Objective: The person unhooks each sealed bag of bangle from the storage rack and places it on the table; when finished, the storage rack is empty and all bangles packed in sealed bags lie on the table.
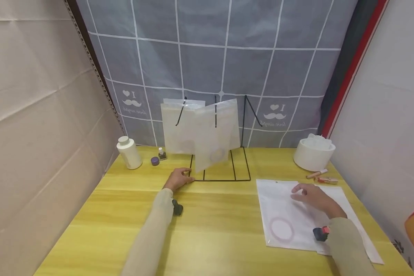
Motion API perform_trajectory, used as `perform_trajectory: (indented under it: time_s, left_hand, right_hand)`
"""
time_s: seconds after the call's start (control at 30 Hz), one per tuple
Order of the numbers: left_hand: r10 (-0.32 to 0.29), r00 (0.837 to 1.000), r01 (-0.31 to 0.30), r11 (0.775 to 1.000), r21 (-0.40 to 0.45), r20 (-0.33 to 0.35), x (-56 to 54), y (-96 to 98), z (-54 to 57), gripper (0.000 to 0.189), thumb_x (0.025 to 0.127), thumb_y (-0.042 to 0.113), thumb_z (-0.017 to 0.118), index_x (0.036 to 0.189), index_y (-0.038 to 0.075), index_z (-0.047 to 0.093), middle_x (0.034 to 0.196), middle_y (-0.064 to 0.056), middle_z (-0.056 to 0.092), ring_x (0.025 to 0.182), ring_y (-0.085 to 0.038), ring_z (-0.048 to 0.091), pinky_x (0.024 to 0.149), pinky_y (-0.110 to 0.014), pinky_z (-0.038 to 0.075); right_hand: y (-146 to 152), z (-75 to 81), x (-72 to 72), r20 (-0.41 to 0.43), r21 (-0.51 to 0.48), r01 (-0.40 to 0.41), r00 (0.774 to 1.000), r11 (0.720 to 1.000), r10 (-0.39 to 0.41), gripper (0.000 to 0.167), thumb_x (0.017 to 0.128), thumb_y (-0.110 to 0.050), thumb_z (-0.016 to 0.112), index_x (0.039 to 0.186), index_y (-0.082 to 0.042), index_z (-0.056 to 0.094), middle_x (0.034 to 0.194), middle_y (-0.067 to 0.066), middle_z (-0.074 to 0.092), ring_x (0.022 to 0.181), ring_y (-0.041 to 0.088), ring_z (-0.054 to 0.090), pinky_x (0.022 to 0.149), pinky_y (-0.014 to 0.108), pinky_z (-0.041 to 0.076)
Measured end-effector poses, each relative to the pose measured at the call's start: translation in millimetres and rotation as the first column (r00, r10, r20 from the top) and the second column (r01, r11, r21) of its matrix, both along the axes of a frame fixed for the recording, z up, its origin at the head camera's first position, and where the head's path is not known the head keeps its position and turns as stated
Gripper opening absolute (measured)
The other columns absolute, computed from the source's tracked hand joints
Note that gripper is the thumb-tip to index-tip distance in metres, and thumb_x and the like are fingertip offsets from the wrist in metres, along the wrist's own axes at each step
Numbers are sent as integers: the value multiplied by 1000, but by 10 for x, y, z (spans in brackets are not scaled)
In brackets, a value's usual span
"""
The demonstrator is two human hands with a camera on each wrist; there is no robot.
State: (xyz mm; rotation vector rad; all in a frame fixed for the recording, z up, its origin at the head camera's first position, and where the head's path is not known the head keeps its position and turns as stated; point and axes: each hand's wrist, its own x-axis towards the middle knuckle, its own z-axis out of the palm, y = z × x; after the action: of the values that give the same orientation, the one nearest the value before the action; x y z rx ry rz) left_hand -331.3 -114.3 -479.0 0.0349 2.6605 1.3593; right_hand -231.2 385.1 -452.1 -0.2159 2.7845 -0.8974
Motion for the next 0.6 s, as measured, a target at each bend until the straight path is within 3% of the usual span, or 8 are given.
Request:
perform_trajectory:
  time_s: [0.1,0.2,0.33,0.5,0.6]
  left_hand:
    - [7,1000,-7,1000,0,-1,16,24,-22,55,90,19,79,140,9,61,134,-20,62,120,-36,60,101,-49,48]
    - [11,1000,-11,1000,6,-2,18,-12,-2,54,90,19,78,140,9,61,135,-20,62,120,-36,60,100,-50,48]
    - [12,1000,-12,1000,3,4,42,-13,-27,54,89,18,79,140,9,61,134,-20,62,118,-36,60,98,-50,50]
    - [14,1000,-14,1000,13,3,41,7,-48,54,88,18,80,139,9,62,133,-20,62,117,-36,61,96,-50,50]
    - [14,1000,-14,1000,12,-6,26,19,-42,54,88,18,80,139,9,62,133,-20,62,117,-35,60,97,-50,50]
  right_hand:
    - [-270,155,-95,-77,-37,-27,997,999,24,34,98,-30,67,114,0,68,83,7,56,75,18,50,60,28,45]
    - [-651,261,-322,-141,-151,-94,987,984,73,31,101,-25,64,115,2,66,91,15,64,77,23,58,61,30,53]
    - [-1130,284,-618,-216,-252,-158,971,955,104,34,103,-22,60,127,2,62,116,23,65,103,36,63,79,43,57]
    - [-1566,330,-978,-258,-316,-197,959,928,116,45,104,-19,59,144,-1,50,154,25,38,141,46,37,104,63,41]
    - [-1730,404,-1143,-288,-398,-217,952,891,103,48,103,-16,60,147,-2,47,163,22,23,146,45,27,109,65,34]
